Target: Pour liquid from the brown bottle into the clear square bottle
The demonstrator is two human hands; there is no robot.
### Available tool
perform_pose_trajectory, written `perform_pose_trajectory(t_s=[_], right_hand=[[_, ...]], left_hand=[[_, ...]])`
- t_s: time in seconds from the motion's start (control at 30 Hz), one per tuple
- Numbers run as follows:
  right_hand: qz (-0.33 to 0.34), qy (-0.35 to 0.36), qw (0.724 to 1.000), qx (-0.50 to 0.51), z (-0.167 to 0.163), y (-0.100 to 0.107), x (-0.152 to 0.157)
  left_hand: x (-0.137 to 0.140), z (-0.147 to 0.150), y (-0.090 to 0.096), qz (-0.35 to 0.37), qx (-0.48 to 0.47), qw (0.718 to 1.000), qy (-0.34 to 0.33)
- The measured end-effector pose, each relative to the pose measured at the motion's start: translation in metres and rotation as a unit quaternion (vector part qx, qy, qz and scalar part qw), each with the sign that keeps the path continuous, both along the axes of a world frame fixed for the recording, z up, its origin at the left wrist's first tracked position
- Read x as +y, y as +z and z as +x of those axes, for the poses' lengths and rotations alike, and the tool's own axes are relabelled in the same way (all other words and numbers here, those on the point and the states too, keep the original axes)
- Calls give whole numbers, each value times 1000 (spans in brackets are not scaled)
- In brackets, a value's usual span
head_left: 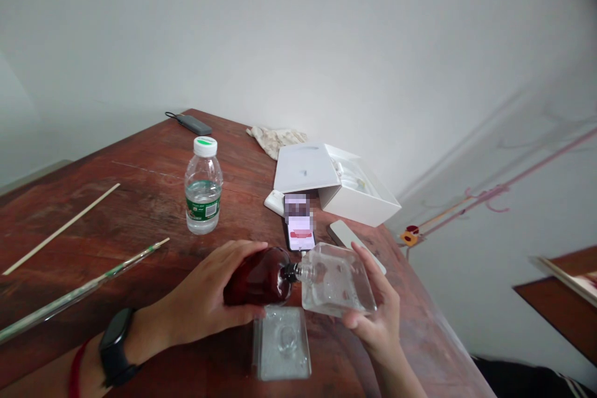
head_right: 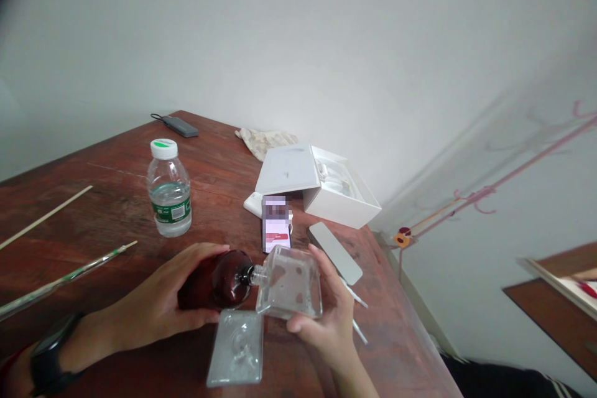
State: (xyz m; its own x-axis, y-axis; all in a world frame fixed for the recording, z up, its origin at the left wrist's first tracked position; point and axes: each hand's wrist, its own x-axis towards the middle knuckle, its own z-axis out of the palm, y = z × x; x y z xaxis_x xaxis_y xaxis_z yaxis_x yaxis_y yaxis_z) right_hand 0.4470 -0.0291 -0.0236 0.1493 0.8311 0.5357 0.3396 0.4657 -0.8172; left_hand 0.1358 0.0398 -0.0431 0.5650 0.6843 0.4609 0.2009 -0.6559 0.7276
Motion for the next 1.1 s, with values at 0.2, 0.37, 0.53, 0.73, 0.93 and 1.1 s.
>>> perform_pose_trajectory(t_s=[0.2, 0.37, 0.53, 0.73, 0.93, 1.1], right_hand=[[-5, 3, 1000, 0, 3, -2, -1], [-9, 5, 1000, -1, 4, -2, -1], [-1, 13, 1000, -1, 1, 0, 0], [2, 17, 1000, -17, 0, 3, -1], [-4, 4, 1000, -25, -1, 7, -1], [5, -9, 999, -34, -2, 7, -1]], left_hand=[[-1, -1, 3, -4, 4, 1000, 0], [1, 1, 1, 4, -4, 1000, -4], [2, 1, 0, 15, -2, 1000, -5], [1, 1, 0, 14, -3, 1000, -4], [3, 1, -1, 20, -5, 1000, -1], [2, 0, -2, 17, -6, 1000, -4]])
